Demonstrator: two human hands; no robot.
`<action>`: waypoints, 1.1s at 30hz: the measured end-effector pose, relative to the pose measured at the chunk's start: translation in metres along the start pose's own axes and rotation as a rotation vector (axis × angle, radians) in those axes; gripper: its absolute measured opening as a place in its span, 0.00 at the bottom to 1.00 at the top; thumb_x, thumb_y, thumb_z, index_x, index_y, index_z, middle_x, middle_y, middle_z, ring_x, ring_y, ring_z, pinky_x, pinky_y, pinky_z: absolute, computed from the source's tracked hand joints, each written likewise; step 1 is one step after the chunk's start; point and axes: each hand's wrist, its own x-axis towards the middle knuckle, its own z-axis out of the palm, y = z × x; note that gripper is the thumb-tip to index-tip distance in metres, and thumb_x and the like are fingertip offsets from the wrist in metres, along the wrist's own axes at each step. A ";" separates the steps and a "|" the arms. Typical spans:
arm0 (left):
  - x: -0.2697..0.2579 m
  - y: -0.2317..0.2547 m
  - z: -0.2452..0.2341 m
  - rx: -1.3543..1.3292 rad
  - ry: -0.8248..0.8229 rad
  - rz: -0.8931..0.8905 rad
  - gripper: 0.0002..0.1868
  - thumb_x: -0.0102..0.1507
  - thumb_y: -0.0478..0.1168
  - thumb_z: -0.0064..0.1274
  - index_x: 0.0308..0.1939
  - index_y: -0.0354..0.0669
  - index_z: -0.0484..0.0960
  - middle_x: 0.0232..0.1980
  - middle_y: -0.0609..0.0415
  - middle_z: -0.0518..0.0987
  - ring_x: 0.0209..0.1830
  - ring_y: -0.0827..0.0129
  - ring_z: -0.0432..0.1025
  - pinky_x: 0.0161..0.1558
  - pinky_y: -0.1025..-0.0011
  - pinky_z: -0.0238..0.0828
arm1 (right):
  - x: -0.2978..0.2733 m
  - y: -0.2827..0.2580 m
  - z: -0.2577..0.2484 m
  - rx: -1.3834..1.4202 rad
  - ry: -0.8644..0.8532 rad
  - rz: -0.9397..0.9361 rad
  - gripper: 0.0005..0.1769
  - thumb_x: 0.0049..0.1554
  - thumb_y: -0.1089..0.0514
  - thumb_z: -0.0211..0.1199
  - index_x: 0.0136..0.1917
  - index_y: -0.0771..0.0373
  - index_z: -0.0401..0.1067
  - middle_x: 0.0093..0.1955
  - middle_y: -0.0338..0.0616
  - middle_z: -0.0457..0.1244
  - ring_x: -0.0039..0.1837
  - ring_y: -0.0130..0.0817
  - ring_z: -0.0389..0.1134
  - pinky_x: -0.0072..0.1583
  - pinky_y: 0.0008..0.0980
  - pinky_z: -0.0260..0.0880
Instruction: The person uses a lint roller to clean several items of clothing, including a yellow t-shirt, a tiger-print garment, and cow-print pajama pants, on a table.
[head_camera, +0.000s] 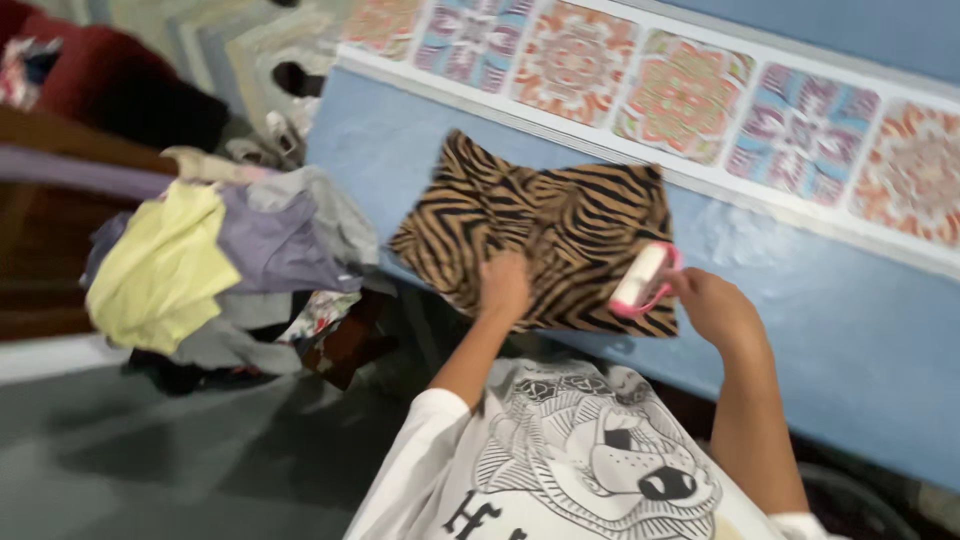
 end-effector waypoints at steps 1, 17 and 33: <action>0.003 0.003 0.003 -0.127 -0.031 -0.062 0.14 0.49 0.43 0.49 0.36 0.43 0.69 0.39 0.49 0.68 0.42 0.56 0.62 0.44 0.57 0.56 | -0.004 -0.007 -0.001 0.063 0.085 0.006 0.22 0.56 0.44 0.45 0.42 0.64 0.69 0.38 0.54 0.62 0.41 0.45 0.61 0.44 0.35 0.59; -0.118 -0.254 -0.267 -2.085 0.764 0.143 0.15 0.60 0.37 0.36 0.50 0.35 0.64 0.52 0.44 0.68 0.53 0.59 0.64 0.57 0.63 0.57 | 0.008 -0.238 0.149 1.180 -0.111 -0.059 0.19 0.56 0.46 0.42 0.36 0.63 0.62 0.30 0.39 0.56 0.32 0.27 0.56 0.33 0.26 0.56; -0.122 -0.240 -0.214 -0.729 0.651 -0.164 0.35 0.58 0.34 0.45 0.64 0.35 0.43 0.68 0.44 0.42 0.70 0.51 0.35 0.66 0.62 0.32 | -0.027 -0.329 0.237 1.090 -0.170 -0.085 0.20 0.57 0.46 0.40 0.36 0.63 0.62 0.31 0.37 0.55 0.34 0.23 0.54 0.37 0.22 0.55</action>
